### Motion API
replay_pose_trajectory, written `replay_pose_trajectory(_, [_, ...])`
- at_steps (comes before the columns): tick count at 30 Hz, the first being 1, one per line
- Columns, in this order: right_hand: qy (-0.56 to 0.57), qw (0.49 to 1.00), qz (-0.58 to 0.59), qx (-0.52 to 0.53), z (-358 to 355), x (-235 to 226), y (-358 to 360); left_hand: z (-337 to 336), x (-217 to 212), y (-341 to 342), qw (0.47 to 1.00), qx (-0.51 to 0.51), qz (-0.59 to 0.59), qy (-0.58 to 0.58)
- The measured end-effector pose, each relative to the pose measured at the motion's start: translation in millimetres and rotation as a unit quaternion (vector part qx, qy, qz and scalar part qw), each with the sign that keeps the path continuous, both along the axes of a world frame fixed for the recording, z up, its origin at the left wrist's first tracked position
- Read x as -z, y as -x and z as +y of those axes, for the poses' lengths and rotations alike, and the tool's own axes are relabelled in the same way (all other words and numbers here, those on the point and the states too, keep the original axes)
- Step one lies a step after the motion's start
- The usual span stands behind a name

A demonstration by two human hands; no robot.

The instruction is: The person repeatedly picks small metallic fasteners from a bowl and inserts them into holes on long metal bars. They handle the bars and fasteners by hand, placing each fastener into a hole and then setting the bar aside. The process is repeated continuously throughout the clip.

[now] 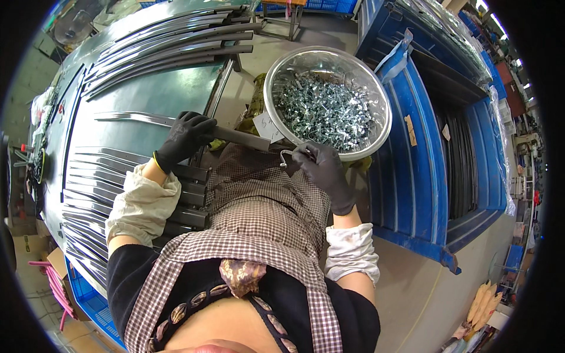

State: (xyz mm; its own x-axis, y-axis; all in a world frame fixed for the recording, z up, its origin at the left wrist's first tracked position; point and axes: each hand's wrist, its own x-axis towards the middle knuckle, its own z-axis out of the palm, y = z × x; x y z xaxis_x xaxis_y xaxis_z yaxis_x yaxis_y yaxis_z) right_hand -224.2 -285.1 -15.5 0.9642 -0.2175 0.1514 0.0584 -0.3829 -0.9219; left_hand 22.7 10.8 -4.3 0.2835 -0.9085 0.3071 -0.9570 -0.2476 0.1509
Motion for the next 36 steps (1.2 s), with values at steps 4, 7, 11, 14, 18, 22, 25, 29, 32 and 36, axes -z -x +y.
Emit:
replay_pose_trajectory(4, [-0.137,0.988,0.070,-0.001,17.1,-0.9,3.9,3.3,-2.2,4.6,0.999,0.002,-0.030,-0.018])
replay_pose_trajectory(7, [-0.176,0.978,0.110,-0.014,22.2,10.3,5.0,0.4,0.1,3.2,0.998,-0.041,-0.048,-0.006])
replay_pose_trajectory(11, [-0.232,0.971,0.060,-0.020,30.7,26.8,4.2,5.3,6.3,-3.5,0.998,-0.047,-0.038,0.009])
replay_pose_trajectory(14, [-0.235,0.969,0.060,-0.040,33.6,25.5,6.9,15.8,11.0,-9.3,0.998,-0.053,-0.019,-0.023])
replay_pose_trajectory(18, [-0.214,0.974,0.070,-0.028,45.5,24.9,12.1,19.1,-13.2,0.3,0.994,-0.089,-0.009,-0.060])
replay_pose_trajectory(22, [-0.206,0.967,0.132,-0.074,58.2,17.5,6.9,6.1,-23.7,47.1,1.000,0.001,0.006,0.002])
replay_pose_trajectory(25, [-0.239,0.964,0.088,-0.074,78.1,16.2,0.4,-14.0,-35.4,98.6,0.993,0.112,0.018,-0.016])
replay_pose_trajectory(29, [-0.256,0.960,0.066,-0.090,85.8,11.1,-4.6,-19.2,-21.6,101.4,0.985,0.167,-0.037,-0.008])
replay_pose_trajectory(32, [-0.252,0.956,0.109,-0.103,83.1,-0.9,-4.8,-23.9,-19.3,97.9,0.979,0.175,-0.101,-0.016])
replay_pose_trajectory(36, [-0.205,0.969,0.109,-0.083,84.5,5.6,-11.1,-30.4,-11.4,97.0,0.969,0.179,-0.171,-0.020])
